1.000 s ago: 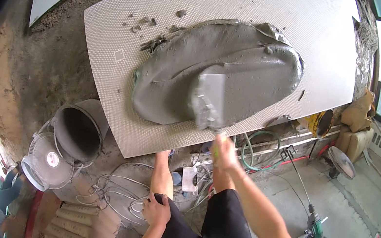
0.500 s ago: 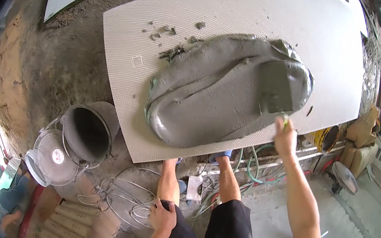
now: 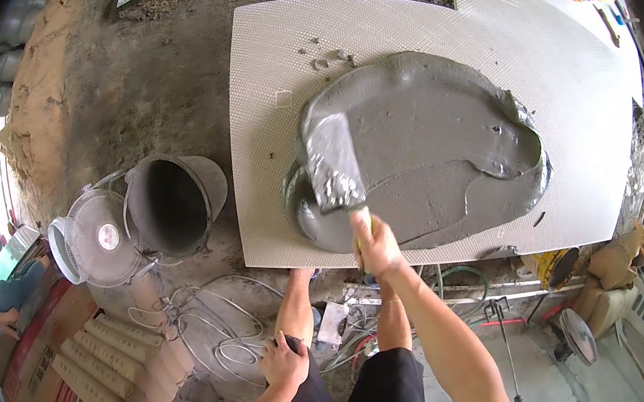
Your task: The person scoops mortar from a bucket using a trowel and spreads it across the back of a large floor tile, smoothing it out to cover the surface.
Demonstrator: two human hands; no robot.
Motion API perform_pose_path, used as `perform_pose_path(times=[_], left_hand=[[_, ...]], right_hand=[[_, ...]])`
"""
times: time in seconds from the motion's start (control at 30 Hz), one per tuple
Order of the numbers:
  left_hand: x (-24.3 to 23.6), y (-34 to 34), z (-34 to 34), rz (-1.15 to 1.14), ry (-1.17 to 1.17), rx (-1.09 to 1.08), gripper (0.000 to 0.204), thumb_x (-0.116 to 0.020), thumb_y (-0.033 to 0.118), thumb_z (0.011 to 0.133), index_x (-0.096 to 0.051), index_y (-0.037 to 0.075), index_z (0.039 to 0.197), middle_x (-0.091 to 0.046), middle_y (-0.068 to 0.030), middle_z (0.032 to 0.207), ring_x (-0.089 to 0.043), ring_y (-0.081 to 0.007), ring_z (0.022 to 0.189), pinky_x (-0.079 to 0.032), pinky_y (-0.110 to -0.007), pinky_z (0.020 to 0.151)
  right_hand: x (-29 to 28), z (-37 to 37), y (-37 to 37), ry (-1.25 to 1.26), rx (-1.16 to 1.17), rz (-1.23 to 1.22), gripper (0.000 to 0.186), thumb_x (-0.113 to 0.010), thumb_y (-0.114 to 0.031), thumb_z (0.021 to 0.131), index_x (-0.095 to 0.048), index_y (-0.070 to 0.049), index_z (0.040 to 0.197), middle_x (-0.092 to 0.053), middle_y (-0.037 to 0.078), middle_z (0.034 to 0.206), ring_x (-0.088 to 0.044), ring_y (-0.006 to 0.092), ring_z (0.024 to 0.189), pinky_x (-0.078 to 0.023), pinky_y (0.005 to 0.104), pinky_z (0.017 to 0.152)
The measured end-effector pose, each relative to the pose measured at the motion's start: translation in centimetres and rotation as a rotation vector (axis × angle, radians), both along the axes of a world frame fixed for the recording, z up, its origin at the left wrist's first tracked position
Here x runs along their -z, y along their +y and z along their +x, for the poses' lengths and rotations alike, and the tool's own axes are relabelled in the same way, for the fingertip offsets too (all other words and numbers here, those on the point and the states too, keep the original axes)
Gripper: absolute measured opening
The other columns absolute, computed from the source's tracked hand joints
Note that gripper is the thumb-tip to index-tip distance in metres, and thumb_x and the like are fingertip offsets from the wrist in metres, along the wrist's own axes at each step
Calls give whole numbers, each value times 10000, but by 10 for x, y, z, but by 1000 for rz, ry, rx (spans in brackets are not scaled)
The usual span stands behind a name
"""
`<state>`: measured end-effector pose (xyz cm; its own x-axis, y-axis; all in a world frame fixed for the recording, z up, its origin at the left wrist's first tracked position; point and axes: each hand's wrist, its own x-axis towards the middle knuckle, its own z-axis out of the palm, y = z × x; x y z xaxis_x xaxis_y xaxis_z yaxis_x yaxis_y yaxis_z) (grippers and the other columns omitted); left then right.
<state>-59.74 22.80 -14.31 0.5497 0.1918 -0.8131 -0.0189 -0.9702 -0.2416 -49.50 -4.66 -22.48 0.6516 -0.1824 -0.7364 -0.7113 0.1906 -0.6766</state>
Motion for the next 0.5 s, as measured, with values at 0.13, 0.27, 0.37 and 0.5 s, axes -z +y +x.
perform_pose_path(times=[0.13, 0.27, 0.37, 0.5], left_hand=[[-2, 4, 1, 0, -20, -16, 626, -588, 488, 853, -509, 56, 1299, -586, -220, 1142, -576, -377, 1086, -468, -502, 887], [0, -2, 2, -32, -28, -1, 619, -597, 473, 851, -513, 44, 1289, -598, -223, 1122, -584, -384, 1073, -476, -495, 898], [-3, -1, 7, -28, -11, -15, 613, -608, 440, 846, -506, 26, 1286, -595, -237, 1120, -586, -391, 1062, -478, -485, 908], [-2, 4, 7, -44, -16, -25, 617, -610, 430, 849, -489, 32, 1304, -572, -238, 1168, -575, -383, 1084, -464, -485, 930]], right_hand=[[-31, -13, 13, 100, -700, -438, 509, -511, -492, 948, -519, 2, 1070, -682, 255, 858, -671, 442, 805, -536, 505, 670], [-24, 21, -21, -52, -804, -818, 486, -521, -495, 940, -511, -22, 1054, -675, 216, 797, -693, 376, 735, -554, 493, 619], [-18, 73, -53, -65, -553, -932, 452, -555, -472, 926, -496, -30, 998, -659, 245, 746, -655, 449, 696, -532, 516, 614], [-18, 88, -122, 120, -277, -962, 468, -531, -502, 927, -529, -35, 965, -670, 251, 806, -655, 450, 788, -515, 529, 706]])
